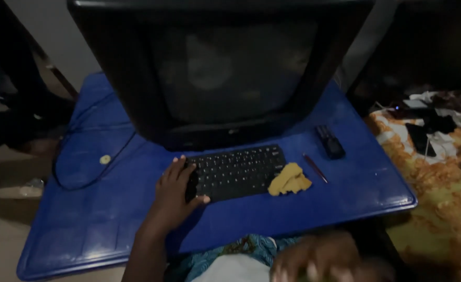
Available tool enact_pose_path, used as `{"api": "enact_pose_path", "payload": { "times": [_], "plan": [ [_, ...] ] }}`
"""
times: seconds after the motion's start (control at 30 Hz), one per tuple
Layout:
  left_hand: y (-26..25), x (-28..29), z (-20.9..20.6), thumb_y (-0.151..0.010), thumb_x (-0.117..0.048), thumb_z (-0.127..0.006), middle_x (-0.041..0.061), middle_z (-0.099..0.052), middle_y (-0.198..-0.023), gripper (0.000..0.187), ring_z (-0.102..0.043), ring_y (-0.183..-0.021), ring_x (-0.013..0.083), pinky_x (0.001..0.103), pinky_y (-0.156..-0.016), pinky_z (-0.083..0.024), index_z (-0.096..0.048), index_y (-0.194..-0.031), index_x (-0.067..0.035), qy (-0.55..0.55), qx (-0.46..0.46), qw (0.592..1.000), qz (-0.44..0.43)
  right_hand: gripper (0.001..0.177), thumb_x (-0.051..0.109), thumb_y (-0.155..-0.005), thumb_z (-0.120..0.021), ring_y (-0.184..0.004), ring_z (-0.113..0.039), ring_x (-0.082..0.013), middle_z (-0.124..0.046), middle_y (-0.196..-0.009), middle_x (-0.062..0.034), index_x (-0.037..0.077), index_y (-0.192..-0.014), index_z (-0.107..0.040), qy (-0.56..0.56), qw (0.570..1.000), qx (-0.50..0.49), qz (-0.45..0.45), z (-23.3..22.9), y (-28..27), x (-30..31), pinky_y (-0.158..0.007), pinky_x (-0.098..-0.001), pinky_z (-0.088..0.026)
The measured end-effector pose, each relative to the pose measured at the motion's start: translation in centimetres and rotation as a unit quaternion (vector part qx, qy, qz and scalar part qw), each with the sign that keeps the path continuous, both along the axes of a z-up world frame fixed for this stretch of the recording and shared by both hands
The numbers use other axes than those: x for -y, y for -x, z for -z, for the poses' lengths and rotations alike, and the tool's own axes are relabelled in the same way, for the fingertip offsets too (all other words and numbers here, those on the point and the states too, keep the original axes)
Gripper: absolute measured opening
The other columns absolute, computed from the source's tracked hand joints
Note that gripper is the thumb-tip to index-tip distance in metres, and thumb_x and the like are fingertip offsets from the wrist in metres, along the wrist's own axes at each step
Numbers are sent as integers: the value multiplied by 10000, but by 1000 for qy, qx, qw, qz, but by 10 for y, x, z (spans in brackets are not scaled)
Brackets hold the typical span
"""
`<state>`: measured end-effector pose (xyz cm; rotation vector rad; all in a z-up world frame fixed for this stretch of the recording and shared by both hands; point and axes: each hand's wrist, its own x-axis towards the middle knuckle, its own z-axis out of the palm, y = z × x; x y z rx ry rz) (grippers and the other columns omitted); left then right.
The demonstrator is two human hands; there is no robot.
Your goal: Cleaning a keyboard and an old television monitor using a cloth and a pen for detailed cleaning.
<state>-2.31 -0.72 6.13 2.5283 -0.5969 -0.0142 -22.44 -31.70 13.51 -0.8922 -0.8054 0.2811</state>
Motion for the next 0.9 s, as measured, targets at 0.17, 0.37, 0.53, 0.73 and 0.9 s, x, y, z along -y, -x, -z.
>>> {"api": "enact_pose_path", "payload": {
  "times": [0.17, 0.37, 0.53, 0.73, 0.9],
  "plan": [
    [-5, 2, -2, -758, -586, -800, 138, -189, -1663, 995, -86, -1567, 335, 594, -1194, -133, -401, -1562, -156, -6, -8, 1000, -7, 681, 313, -798, -758, -1047, -705, -410, -664, -1135, -310, -25, -1263, -393, 238, 885, -30, 399, -4, -24, 6, -930, -543, -586],
    [-4, 1, -6, -763, -582, -794, 137, -181, -1674, 992, -76, -1573, 328, 590, -1207, -123, -394, -1562, -152, -13, -18, 1000, -8, 982, 277, -613, -889, -1016, -695, -337, -613, -1175, -251, 26, -1368, -313, 378, 609, -194, 669, -15, -47, 52, -876, -474, -617],
    [-6, 2, -11, -752, -584, -795, 126, -155, -1680, 1025, -57, -1553, 345, 594, -1194, -123, -373, -1588, -167, -21, -51, 998, -14, 919, 306, -667, -942, -1010, -684, -337, -662, -1169, -269, -40, -1342, -423, 472, 469, -144, 732, 30, -61, 133, -878, -439, -554],
    [-16, -2, 22, -722, -612, -789, 142, -230, -1654, 1005, -125, -1546, 363, 601, -1183, -168, -431, -1547, -164, -13, 53, 998, -1, 818, 382, -649, -938, -1029, -685, -343, -702, -1145, -229, -13, -1249, -546, 448, 451, -169, 754, 79, -74, 206, -882, -446, -542],
    [-15, -2, 18, -735, -606, -794, 146, -229, -1651, 979, -120, -1550, 364, 610, -1170, -169, -428, -1524, -157, -17, 44, 999, -2, 888, 452, -634, -942, -1029, -683, -418, -686, -1152, -286, -31, -1273, -559, 557, 390, -202, 705, 69, -95, 232, -856, -492, -549]
  ]
}}
